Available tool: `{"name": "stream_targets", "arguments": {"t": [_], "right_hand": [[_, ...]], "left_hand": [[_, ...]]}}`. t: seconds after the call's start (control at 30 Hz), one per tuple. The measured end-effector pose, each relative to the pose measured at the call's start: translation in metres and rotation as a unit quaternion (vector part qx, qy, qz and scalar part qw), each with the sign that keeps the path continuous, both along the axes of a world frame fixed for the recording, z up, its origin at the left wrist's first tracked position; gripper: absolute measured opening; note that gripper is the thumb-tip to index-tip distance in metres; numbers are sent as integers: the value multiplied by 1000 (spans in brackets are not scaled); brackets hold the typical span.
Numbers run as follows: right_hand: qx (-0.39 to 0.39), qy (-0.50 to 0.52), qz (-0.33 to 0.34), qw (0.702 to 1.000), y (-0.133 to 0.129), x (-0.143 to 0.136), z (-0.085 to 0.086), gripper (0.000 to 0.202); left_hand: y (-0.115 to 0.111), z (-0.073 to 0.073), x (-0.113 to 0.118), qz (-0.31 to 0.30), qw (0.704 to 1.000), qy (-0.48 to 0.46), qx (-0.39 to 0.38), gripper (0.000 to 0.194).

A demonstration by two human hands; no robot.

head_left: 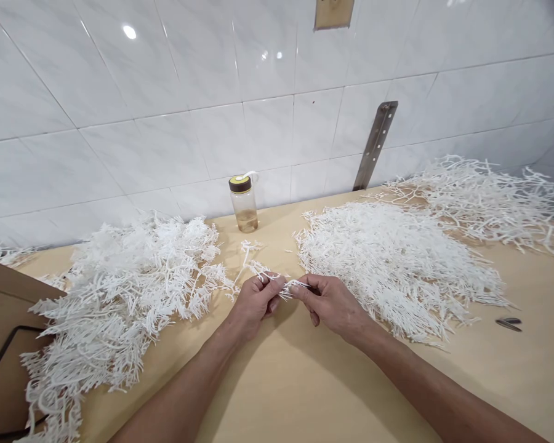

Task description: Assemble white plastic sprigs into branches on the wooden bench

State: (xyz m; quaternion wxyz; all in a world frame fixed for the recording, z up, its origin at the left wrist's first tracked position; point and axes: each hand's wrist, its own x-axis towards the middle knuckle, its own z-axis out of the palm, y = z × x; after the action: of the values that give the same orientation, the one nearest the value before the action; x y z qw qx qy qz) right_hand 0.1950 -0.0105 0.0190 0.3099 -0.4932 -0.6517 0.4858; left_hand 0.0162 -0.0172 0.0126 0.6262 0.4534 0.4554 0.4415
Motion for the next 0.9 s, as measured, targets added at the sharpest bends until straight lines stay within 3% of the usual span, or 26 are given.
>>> {"name": "stream_targets", "arguments": {"t": [0.27,0.4,0.57,0.7,0.9], "right_hand": [[40,-99,97,990,6,23,15,31],[37,-115,77,990,7,21,11,33],[4,-91,57,994,7,13,4,33],[-8,-73,48,996,6,11,3,32],[7,-81,42,996,12,18,3,30]], "left_hand": [[-2,8,-3,-81,992,98,15,42],[-2,4,-2,-51,991,118,34,42],[1,-3,-2,-12,997,70,31,41],[2,0,-3,-40,998,52,-8,42],[3,5,-2,-67,992,103,-22,40]]}}
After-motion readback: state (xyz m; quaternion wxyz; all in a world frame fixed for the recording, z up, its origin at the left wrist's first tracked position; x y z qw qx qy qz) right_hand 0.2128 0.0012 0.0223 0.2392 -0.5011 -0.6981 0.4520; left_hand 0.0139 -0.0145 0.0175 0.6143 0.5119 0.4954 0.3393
